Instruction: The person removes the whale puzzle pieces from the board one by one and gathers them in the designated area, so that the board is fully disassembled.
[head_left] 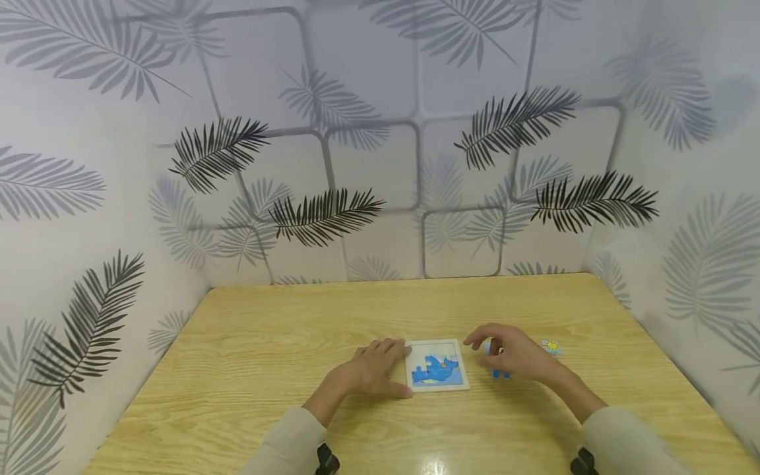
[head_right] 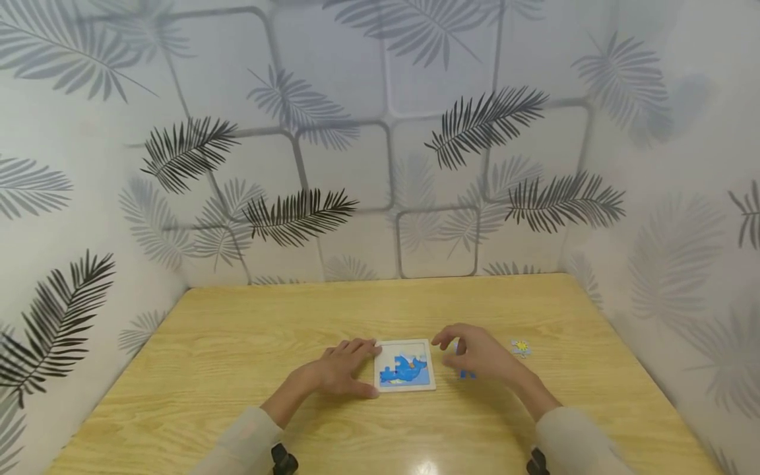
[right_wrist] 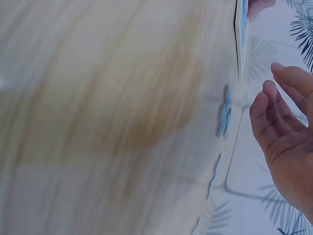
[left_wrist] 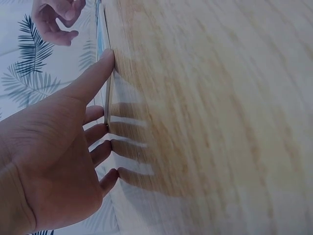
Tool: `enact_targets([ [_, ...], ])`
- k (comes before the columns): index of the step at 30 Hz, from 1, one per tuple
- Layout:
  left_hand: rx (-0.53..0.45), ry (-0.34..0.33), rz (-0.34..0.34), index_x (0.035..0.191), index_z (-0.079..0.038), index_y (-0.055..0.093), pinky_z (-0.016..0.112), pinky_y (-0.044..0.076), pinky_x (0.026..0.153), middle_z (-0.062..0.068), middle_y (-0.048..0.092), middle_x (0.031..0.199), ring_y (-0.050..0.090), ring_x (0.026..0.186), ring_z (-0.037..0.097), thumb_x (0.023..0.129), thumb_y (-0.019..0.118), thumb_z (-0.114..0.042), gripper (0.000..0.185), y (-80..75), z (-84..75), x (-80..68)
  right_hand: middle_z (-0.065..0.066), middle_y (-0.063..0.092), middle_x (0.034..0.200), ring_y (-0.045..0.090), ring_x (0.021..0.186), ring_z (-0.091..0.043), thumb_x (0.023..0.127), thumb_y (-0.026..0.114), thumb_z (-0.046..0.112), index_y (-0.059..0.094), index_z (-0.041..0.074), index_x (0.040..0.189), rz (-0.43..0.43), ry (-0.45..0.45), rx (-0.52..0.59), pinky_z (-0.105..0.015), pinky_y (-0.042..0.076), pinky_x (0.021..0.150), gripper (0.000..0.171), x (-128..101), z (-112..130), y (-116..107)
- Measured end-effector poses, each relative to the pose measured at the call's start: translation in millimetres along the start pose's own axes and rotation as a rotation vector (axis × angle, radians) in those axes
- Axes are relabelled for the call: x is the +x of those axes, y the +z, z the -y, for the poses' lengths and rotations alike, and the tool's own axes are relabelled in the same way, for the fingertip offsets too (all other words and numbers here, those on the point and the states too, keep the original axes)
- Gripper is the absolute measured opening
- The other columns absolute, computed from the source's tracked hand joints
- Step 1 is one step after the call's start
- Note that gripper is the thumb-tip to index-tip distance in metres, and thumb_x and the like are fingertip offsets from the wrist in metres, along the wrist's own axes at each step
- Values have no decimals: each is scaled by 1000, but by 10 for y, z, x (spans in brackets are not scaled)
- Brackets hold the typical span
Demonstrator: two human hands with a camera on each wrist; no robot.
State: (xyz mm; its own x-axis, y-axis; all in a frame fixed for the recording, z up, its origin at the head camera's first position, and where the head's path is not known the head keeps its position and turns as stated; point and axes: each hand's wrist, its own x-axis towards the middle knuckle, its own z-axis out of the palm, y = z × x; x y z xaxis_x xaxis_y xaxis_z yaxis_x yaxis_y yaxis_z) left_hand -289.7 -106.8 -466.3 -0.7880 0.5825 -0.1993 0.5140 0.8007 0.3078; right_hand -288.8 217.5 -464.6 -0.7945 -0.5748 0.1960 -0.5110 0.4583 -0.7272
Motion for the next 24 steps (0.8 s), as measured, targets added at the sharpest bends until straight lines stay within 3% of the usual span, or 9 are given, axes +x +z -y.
enact_targets([
  [5, 8, -3, -2, 154, -20, 27, 57, 24, 112, 6, 24, 159, 22, 145, 32, 87, 62, -60, 85, 7, 1, 3, -17, 59, 115, 54, 52, -19, 91, 67, 7, 61, 7, 125, 42, 61, 74, -27, 47, 45, 34, 138, 0, 143],
  [10, -1, 0, 0, 153, -20, 29, 59, 24, 112, 6, 24, 159, 23, 145, 34, 87, 62, -61, 84, 2, -2, -1, -16, 61, 114, 49, 51, -9, 87, 71, 5, 62, 7, 123, 62, 77, 93, -24, 44, 44, 37, 257, -14, 288],
  [17, -18, 10, -12, 152, -21, 31, 60, 23, 112, 5, 26, 159, 22, 145, 36, 85, 64, -62, 85, 43, 25, 8, -12, 63, 110, 52, 58, -8, 85, 72, 3, 64, 9, 118, 72, 22, -8, -24, 49, 53, 34, 378, 86, 445],
  [24, -16, 16, -14, 152, -18, 30, 60, 23, 112, 7, 26, 158, 22, 145, 37, 86, 63, -60, 84, 26, 20, 10, -5, 64, 103, 54, 83, -17, 83, 76, 8, 70, 8, 112, 56, 36, -174, -25, 46, 71, 30, 454, 226, 535],
])
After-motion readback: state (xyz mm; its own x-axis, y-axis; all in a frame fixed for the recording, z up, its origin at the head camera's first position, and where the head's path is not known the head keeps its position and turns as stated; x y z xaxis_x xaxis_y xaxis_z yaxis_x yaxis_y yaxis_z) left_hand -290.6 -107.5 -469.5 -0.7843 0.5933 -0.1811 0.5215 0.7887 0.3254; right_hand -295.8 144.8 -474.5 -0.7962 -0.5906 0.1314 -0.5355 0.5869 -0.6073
